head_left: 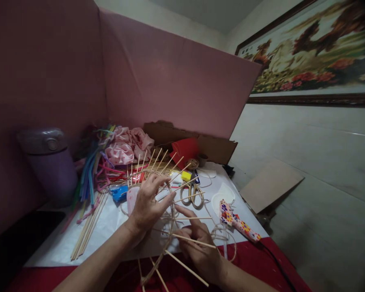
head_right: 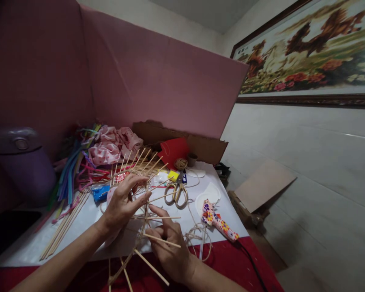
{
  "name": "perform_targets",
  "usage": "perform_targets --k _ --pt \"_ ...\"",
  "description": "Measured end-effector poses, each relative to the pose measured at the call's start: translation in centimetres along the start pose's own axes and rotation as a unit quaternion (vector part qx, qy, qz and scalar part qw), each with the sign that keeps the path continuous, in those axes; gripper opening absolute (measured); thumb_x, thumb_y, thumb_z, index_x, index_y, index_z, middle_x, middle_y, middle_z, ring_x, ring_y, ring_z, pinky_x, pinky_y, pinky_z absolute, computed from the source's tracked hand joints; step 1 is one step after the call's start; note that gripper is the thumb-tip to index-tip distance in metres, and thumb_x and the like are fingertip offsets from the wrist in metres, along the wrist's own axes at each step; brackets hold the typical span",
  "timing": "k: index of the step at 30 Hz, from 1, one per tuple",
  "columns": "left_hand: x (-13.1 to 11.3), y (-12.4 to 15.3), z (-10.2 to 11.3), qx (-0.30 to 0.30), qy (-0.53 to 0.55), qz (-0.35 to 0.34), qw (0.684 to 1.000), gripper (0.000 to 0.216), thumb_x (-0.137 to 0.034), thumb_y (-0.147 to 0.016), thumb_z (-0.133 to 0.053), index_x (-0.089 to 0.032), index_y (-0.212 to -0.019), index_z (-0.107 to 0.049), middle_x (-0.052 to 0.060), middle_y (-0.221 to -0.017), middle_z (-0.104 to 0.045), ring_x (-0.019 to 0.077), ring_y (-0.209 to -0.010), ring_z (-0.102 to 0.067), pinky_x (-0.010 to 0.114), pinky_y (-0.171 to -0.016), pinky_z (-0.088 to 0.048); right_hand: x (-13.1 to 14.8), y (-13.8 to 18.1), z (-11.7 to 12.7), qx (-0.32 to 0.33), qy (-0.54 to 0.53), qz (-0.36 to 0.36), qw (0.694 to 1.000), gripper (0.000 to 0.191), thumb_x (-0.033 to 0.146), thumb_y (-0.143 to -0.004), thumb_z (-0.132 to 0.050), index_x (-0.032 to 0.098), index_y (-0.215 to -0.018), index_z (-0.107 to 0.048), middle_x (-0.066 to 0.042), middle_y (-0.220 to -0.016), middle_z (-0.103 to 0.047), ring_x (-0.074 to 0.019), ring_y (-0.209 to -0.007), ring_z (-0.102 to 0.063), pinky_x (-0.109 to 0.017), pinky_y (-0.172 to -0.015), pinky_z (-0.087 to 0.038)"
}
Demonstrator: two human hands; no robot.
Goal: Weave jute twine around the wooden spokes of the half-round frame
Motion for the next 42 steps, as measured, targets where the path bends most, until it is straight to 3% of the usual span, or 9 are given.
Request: perform_targets --k 5,13,17,22,30,42 --pt "0.1 0.0 0.0 0.002 -0.005 0.003 1.000 0.025 -0.027 -0.076 -0.061 -0.023 -0.100 -0.057 0.004 -0.091 -0.056 0.0195 -0.086 -0.053 0.035 -0.078 -0.042 -0.4 0.1 -0.2 -0.002 -0.137 -0.051 0.989 0.055 0.037 -0.088 -0.049 0.017 -0.136 -0.029 0.011 -0.047 -0.031 -0.0060 -0.041 -0.027 -0.020 -0.042 -0.024" --pt "0.3 -0.1 0.1 0.009 0.041 0.029 0.999 0.024 -0.031 -0.079 -0.058 -0.024 -0.101 -0.060 0.004 -0.090 -0.057 0.0188 -0.083 -0.053 0.034 -0.076 -0.042 -0.2 -0.1 0.0 0.016 -0.162 -0.072 0.984 0.054 0.037 -0.087 -0.052 0.017 -0.134 -0.034 0.012 -0.047 -0.030 -0.0055 -0.042 -0.026 -0.020 -0.042 -0.022" --pt "1.2 -0.4 0.3 0.083 0.110 0.044 0.990 0.027 -0.030 -0.080 -0.054 -0.025 -0.106 -0.062 0.003 -0.093 -0.057 0.0179 -0.082 -0.053 0.033 -0.075 -0.042 0.0 -0.1 0.2 0.000 -0.188 -0.094 0.978 0.052 0.037 -0.086 -0.053 0.021 -0.133 -0.038 0.011 -0.047 -0.029 -0.0051 -0.042 -0.024 -0.020 -0.042 -0.021" --pt "1.8 -0.5 0.5 0.169 0.104 0.018 0.980 0.046 -0.033 -0.073 -0.062 -0.032 -0.118 -0.055 0.003 -0.101 -0.053 0.0201 -0.089 -0.051 0.036 -0.080 -0.042 -0.2 0.0 0.3 -0.015 -0.204 -0.121 0.971 0.054 0.038 -0.085 -0.055 0.020 -0.133 -0.038 0.011 -0.046 -0.028 -0.0050 -0.041 -0.024 -0.019 -0.041 -0.020" --pt "1.3 -0.5 0.1 0.142 0.079 0.010 0.987 0.048 -0.030 -0.069 -0.066 -0.031 -0.116 -0.056 0.004 -0.098 -0.053 0.0211 -0.090 -0.050 0.037 -0.078 -0.043 -0.6 -0.1 0.2 -0.018 -0.203 -0.118 0.972 0.054 0.040 -0.084 -0.056 0.023 -0.133 -0.039 0.011 -0.046 -0.028 -0.0046 -0.041 -0.023 -0.019 -0.040 -0.018" --pt "1.9 -0.4 0.0 0.152 0.080 0.017 0.985 0.043 -0.031 -0.069 -0.063 -0.024 -0.111 -0.054 0.004 -0.097 -0.053 0.0203 -0.086 -0.049 0.036 -0.076 -0.041 -0.9 -0.2 0.5 -0.025 -0.204 -0.120 0.971 0.051 0.038 -0.084 -0.056 0.023 -0.131 -0.044 0.011 -0.045 -0.027 -0.0041 -0.040 -0.023 -0.018 -0.040 -0.018"
Point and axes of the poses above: each hand's wrist, its own y-axis away from the middle knuckle, its own z-axis out of the back of the hand, x = y × z, the point moved 4 cm from there along -y, towards the middle knuckle
